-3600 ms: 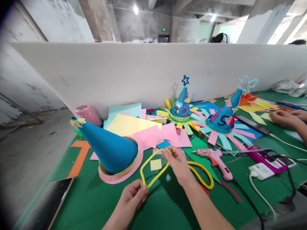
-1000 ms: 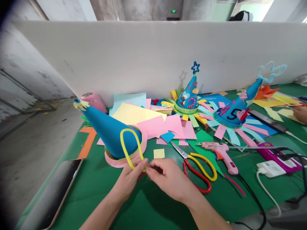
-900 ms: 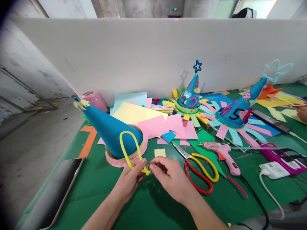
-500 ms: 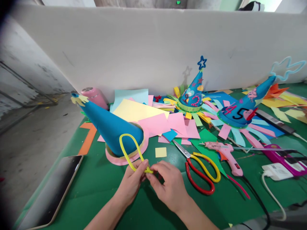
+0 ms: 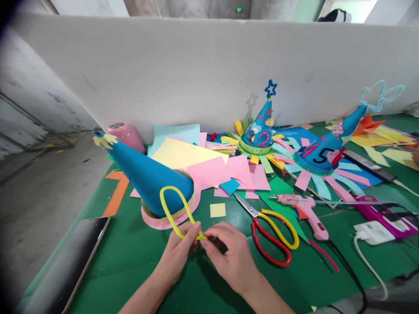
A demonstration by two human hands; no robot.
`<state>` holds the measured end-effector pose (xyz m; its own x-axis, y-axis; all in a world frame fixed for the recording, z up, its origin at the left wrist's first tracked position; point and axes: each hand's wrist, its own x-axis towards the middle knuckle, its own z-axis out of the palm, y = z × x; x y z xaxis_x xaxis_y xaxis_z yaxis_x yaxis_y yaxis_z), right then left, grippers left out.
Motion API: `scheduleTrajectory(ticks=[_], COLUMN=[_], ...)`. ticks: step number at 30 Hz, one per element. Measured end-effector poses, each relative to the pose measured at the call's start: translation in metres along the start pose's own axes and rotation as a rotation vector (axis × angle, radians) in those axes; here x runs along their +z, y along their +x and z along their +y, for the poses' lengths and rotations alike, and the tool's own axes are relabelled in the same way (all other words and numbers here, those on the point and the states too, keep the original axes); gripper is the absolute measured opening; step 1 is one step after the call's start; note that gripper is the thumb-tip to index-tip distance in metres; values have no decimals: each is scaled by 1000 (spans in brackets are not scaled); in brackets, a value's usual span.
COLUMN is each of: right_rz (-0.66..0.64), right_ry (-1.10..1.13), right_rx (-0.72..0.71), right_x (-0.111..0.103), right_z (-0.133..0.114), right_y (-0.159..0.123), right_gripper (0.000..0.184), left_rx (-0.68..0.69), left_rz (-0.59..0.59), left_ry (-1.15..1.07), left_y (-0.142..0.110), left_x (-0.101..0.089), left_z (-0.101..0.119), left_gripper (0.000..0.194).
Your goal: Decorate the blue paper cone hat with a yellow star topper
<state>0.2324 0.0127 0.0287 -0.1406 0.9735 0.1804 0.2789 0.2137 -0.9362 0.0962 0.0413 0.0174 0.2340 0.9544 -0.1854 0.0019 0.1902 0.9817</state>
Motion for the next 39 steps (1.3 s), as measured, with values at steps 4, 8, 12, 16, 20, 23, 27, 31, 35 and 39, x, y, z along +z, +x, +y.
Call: scheduleTrajectory(ticks=[4, 8, 12, 16, 20, 23, 27, 31, 35, 39], right_rz=[-5, 70, 28, -112, -55, -24, -78, -139, -157, -145], right_ry=[233, 335, 290, 264, -35, -216, -339, -365, -188, -46], right_rx=[215, 277, 252, 248, 105, 2, -85, -145, -47, 12], right_x=[-2, -5, -7, -1, 4, 4, -1, -8, -10, -7], right_z=[1, 8, 8, 0, -2, 1, 5, 3, 1, 4], right_y=[1, 2, 2, 1, 1, 2, 5, 7, 6, 4], right_gripper=[15, 25, 31, 16, 17, 11, 10, 14, 13, 11], left_rx=[-40, -75, -52, 26, 61, 55, 24, -69, -170, -220], left_rz=[-10, -23, -21, -11, 0, 24, 31, 2, -34, -35], left_ry=[-22, -92, -5, 88, 80, 47, 9, -76, -223, -326], left_y=[1, 2, 0, -1, -1, 0, 2, 3, 2, 2], left_x=[-1, 0, 0, 1, 2, 3, 1, 0, 0, 1], left_z=[-2, -3, -2, 1, 3, 4, 2, 0, 2, 4], left_gripper=[38, 37, 39, 38, 38, 37, 39, 40, 38, 35])
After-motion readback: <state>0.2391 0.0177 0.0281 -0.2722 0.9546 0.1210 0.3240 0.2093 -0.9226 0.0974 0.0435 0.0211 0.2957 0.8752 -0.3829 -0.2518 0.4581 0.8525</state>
